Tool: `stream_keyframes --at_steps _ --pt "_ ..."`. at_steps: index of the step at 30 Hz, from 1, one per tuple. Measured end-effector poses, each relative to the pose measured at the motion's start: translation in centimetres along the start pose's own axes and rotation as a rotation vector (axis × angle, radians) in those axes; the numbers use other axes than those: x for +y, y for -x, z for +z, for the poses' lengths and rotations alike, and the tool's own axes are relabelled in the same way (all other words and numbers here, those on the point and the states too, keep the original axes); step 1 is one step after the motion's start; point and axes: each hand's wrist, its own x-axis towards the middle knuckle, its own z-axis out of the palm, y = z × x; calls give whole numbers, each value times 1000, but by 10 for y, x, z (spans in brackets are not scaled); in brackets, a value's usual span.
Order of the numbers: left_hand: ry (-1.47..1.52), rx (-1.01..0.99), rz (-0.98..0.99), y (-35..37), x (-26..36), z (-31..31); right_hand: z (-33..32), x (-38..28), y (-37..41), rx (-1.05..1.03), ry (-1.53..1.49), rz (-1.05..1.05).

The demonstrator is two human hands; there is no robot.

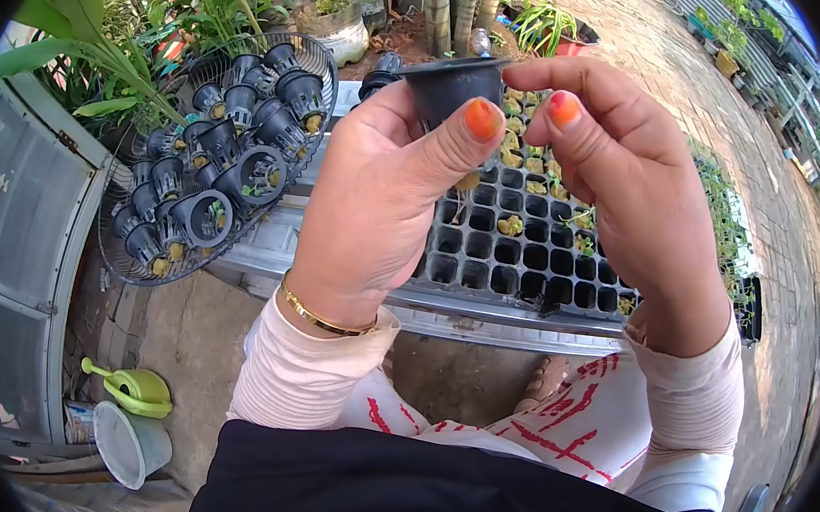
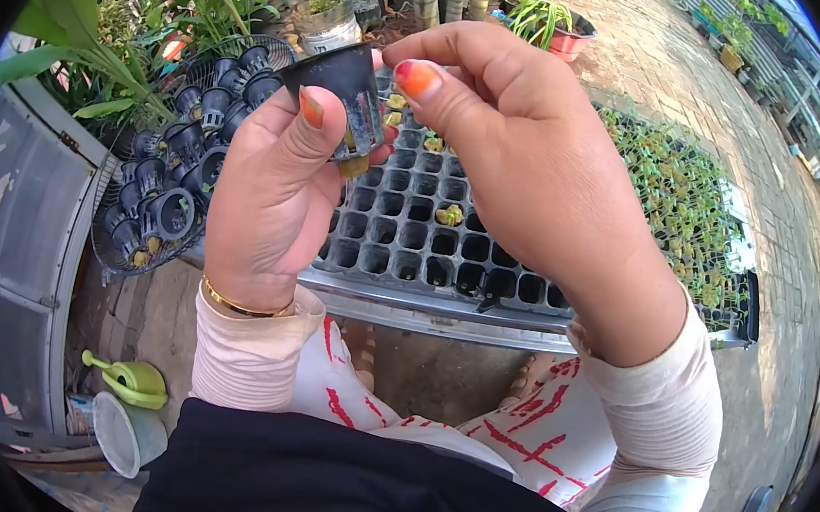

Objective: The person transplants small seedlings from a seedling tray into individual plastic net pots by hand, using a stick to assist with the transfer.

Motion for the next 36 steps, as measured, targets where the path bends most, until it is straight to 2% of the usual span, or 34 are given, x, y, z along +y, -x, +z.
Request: stream_keyframes --at_steps 6,7,9,11,13,15,16,19,20,21,23,26,27,29,30,34,36 --pt "-20 254 188 -3 32 -27 43 -16 -46 -76 -75 26" --pt "-38 232 220 -3 40 -36 51 -19 -54 -86 -91 33" --pt "-226 230 197 -2 62 -59 67 -32 -72 -120 -150 5" --pt "-234 240 155 -2 91 -81 85 -41 -101 -288 -31 62" --pt "-255 223 -23 -4 121 -127 123 -55 -122 -292 71 132" --pt "-286 250 -74 0 135 -152 150 -58 -154 -444 1249 -829" --pt "-342 292 -109 2 140 -160 162 -59 -158 -445 1238 -840" --pt "-456 391 -208 12 152 -185 194 -67 -164 -543 973 -447" --pt "-580 466 -308 15 154 -191 204 -68 -165 -576 880 -311" --pt "-701 539 -411 18 155 -198 216 -67 -168 -581 878 -309" --pt "-708 503 -424 22 149 -211 235 -57 -175 -690 1237 -529" --pt "-932 460 -627 21 146 -216 239 -42 -168 -617 1108 -441" --pt "-927 454 -627 19 145 -221 240 -39 -167 -564 1052 -394" --pt "-1207 365 -731 15 142 -230 241 -36 -169 -562 1028 -376" --pt "-1258 384 -771 12 143 -233 240 -38 -169 -538 1006 -370" --pt "-1254 288 -744 11 146 -235 233 -44 -167 -502 989 -364" --pt "-1222 226 -659 13 143 -235 228 -44 -166 -486 984 -349"
